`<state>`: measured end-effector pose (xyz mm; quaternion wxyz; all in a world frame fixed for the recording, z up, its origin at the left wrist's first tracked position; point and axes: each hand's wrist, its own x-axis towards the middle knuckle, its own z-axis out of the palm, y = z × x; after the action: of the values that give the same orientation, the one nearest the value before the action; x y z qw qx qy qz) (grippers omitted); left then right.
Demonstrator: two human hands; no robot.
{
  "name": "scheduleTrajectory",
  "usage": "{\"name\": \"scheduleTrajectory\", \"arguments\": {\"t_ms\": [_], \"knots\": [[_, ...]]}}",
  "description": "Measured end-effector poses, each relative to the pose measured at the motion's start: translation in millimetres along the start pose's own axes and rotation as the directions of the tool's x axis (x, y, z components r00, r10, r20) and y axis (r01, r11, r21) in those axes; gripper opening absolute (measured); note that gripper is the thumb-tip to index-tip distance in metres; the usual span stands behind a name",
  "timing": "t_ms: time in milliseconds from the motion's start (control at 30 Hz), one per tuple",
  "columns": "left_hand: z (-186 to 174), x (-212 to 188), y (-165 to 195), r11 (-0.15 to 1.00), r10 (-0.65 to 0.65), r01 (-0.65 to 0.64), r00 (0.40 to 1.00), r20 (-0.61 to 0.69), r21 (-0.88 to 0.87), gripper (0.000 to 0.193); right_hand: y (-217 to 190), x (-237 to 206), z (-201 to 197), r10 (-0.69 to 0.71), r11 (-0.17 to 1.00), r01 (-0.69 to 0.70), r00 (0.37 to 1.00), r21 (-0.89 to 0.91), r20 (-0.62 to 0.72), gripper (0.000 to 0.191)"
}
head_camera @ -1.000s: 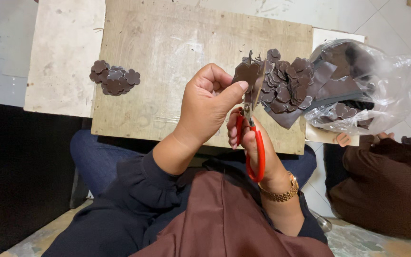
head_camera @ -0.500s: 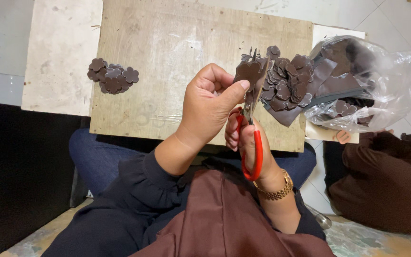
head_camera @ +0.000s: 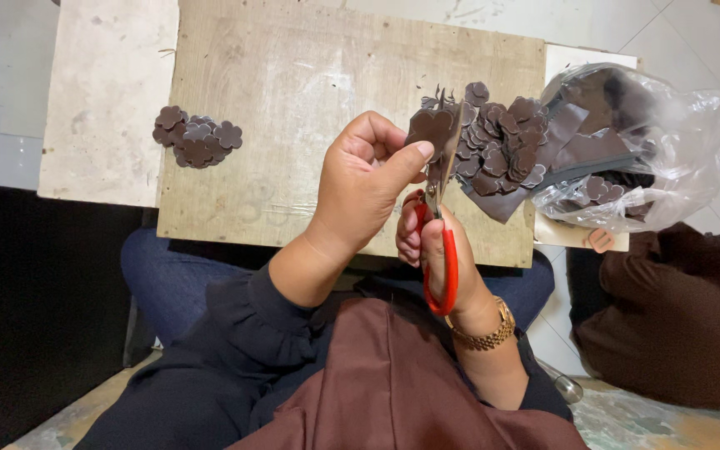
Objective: The person uses red-handled scissors to cut flower-shaped pieces from a sheet of brown material. They hold the material with the left hand and cut with the right, placing finished pieces into a pile on the wooden board.
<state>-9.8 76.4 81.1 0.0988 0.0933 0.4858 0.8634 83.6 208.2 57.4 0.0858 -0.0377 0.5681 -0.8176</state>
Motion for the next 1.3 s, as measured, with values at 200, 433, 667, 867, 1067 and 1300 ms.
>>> {"name": "scheduleTrajectory", "arguments": {"t_ms": [200,433,667,867,1067,1300], "knots": [[-3.1,4.0,10.9,0.999,0.046,-0.046,0.997,0.061,0.002,0.013,-8.9,-0.1,-1.7,0.030,1.000,-0.030,0.999,-0.002,0.043,0.064],[-3.4,1.2,14.9,0.999,-0.022,0.017,0.993,0.120,0.036,0.012,-11.7,-2.6,1.5,-0.032,0.985,0.035,0.999,-0.170,0.020,0.077],[-3.5,1.3,16.8,0.998,-0.061,0.056,0.988,0.145,0.035,0.007,-16.6,-1.5,-1.6,0.014,0.993,-0.007,0.998,-0.119,0.054,0.078],[-4.2,-0.7,18.4,0.996,-0.084,0.082,0.986,0.147,0.024,0.007,-19.9,-4.5,-2.2,0.027,0.990,-0.018,0.998,-0.142,0.061,0.081],[-1.3,-1.2,18.7,0.990,-0.142,0.139,0.975,0.172,0.033,0.007,-18.7,-3.7,0.8,-0.014,0.990,0.019,0.999,-0.138,0.040,0.085],[-5.9,-1.9,19.2,0.988,-0.149,0.156,0.975,0.164,-0.025,0.007,-20.2,-4.3,-3.8,0.011,0.980,0.007,0.996,-0.199,0.090,0.087]]}}
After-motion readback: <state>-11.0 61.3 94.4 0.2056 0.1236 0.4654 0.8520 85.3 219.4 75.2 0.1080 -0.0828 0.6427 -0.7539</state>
